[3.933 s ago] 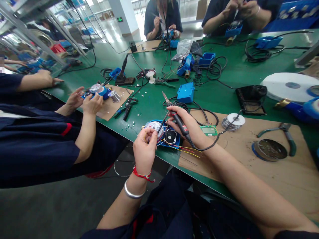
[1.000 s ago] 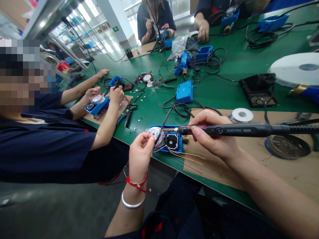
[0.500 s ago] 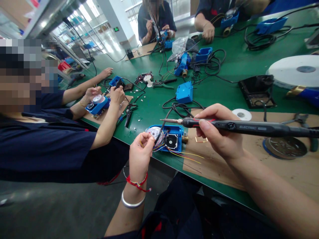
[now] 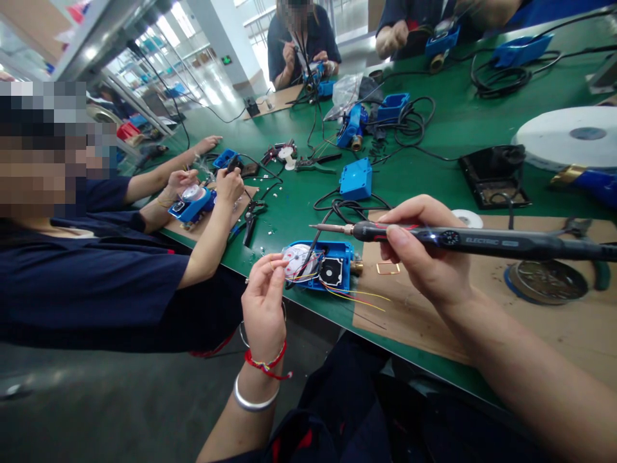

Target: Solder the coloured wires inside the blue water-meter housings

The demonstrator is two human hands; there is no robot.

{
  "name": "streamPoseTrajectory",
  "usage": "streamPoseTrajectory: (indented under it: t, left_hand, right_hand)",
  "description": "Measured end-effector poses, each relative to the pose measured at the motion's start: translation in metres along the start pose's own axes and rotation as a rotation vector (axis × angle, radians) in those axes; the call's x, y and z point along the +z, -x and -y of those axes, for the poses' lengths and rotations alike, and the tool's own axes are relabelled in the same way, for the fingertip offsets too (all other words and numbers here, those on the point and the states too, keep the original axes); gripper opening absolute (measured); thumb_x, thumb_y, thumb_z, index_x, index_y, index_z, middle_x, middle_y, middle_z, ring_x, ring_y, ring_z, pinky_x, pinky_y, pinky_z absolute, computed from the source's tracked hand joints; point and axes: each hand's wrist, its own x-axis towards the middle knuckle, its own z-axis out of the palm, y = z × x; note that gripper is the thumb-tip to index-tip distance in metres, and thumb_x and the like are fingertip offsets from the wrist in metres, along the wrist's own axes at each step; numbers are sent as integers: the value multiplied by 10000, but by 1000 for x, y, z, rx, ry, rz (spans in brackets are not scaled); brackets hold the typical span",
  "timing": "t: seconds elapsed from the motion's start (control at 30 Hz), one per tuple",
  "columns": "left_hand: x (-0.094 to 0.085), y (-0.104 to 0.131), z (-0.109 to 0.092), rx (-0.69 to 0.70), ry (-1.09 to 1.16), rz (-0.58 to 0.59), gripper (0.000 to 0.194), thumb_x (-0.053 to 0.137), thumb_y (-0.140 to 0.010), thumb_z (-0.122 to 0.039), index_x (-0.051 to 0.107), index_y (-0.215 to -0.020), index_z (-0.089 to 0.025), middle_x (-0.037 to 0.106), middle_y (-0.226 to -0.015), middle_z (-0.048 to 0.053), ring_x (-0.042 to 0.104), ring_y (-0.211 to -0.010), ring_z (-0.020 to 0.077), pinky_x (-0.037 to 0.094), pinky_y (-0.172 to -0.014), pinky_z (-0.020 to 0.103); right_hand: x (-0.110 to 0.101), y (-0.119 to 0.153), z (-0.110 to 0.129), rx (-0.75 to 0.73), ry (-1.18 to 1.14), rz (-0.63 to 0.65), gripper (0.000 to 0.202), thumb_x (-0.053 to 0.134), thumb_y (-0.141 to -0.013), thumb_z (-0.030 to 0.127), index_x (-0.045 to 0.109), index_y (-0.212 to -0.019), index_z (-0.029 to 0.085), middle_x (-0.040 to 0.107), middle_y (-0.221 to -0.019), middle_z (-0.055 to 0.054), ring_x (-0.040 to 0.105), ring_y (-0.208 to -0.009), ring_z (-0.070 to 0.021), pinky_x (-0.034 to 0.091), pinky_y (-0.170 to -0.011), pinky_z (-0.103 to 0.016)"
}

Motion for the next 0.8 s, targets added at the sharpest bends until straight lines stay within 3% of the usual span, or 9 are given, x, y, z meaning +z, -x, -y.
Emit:
streamPoseTrajectory:
  t: [0.07, 0.13, 0.23, 0.33, 0.5, 0.63, 0.8]
  left_hand:
    - [-2, 0, -4, 59, -69, -19, 141, 615, -877, -269, 729, -941, -216, 620, -1040, 51, 581, -1006, 164, 473, -896, 290]
    - [-3, 0, -8, 71, -73, 12, 181, 598, -891, -267, 731, -1009, -232, 617, -955, 36, 576, -799, 113, 486, -770, 253]
    - [-6, -3, -13, 1, 44, 153, 231, 563, -914, -270, 713, -1085, -232, 627, -875, 25, 455, -526, 51, 438, -560, 225]
    - [-8, -9, -16, -121, 178, 270, 250, 576, -903, -282, 705, -1100, -197, 633, -828, 32, 470, -497, 50, 385, -468, 207]
    - [-9, -14, -20, -244, 240, 275, 217, 599, -882, -273, 673, -1058, -170, 617, -702, 6, 551, -564, 83, 431, -513, 190]
    - [-6, -16, -16, -215, 223, 214, 110, 623, -859, -261, 617, -945, -194, 629, -688, -14, 591, -597, 99, 471, -576, 203]
    - [1, -14, -7, -149, 128, 126, 119, 677, -819, -282, 658, -865, -174, 655, -756, 10, 605, -698, 112, 486, -670, 215]
  right_hand:
    - [0, 0, 0, -5, -5, -5, 166, 634, -870, 418, 625, -841, 255, 596, -684, -6, 524, -537, -141, 405, -439, -302]
    - [0, 0, 0, -15, -10, -16, 170, 635, -869, 421, 624, -836, 255, 592, -672, -2, 518, -527, -138, 400, -434, -299]
    - [0, -1, 0, -27, -19, -26, 177, 638, -865, 428, 625, -827, 255, 594, -657, 2, 513, -516, -137, 394, -429, -297]
    - [-1, -2, 0, -33, -25, -32, 182, 641, -861, 431, 626, -821, 254, 610, -680, -4, 534, -539, -143, 402, -436, -296]
    - [-2, -2, 2, -33, -12, -36, 183, 637, -864, 429, 621, -825, 251, 612, -701, -5, 542, -566, -143, 417, -451, -293]
    - [-3, -2, 4, -26, -2, -25, 181, 630, -870, 428, 622, -830, 252, 608, -715, -9, 548, -582, -146, 435, -463, -296]
    - [-5, -3, 6, -6, 16, -24, 173, 624, -872, 434, 622, -828, 266, 615, -737, -27, 554, -599, -166, 445, -462, -319]
